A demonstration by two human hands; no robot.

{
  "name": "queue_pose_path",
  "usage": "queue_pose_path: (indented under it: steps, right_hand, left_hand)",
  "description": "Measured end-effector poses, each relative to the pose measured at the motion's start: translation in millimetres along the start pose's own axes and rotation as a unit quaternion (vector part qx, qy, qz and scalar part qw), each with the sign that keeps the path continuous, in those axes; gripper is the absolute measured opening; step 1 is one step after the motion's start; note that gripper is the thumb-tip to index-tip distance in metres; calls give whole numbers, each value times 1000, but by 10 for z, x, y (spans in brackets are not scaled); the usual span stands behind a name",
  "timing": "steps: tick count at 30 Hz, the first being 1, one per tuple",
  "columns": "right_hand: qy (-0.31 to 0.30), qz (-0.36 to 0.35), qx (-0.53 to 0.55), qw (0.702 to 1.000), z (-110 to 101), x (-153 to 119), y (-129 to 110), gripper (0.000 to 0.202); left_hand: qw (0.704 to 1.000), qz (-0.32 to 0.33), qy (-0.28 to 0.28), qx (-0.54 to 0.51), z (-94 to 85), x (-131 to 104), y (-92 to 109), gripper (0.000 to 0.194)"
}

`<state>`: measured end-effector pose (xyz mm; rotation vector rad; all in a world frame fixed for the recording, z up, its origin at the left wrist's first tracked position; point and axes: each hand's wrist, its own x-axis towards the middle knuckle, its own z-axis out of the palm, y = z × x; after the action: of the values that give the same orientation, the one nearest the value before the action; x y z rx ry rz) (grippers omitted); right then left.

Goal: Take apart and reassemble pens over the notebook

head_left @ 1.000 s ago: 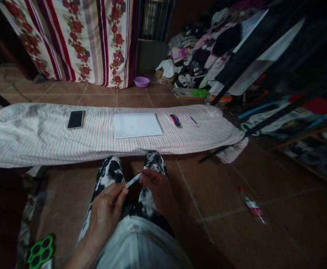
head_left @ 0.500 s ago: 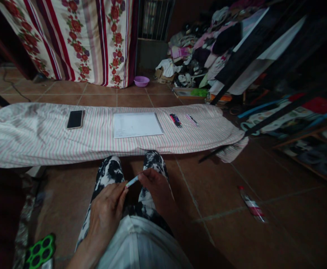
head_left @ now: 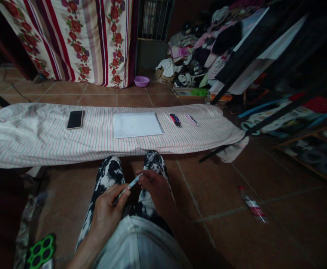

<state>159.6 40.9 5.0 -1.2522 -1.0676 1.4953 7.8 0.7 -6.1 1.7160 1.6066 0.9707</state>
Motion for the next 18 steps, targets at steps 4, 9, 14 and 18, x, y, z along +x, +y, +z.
queue_pose_path:
  steps: [4, 9, 14, 18]
  right_hand:
    - [-21, -22, 30, 999, -13, -21, -25, 23]
    - [-29, -26, 36, 999, -28, -4, 2, 21]
    - [-16, -16, 28, 999, -24, 5, -13, 20]
    - [-12, -16, 6, 1000, -25, 1, -48, 17]
  left_hand:
    - [995, -73, -21, -65, 12, -2, -1, 28]
    - [988, -108, -32, -109, 25, -16, -21, 30]
    - [989, -98, -34, -102, 20, -23, -21, 29]
    - [995, -64, -19, -75, 8, -22, -5, 27]
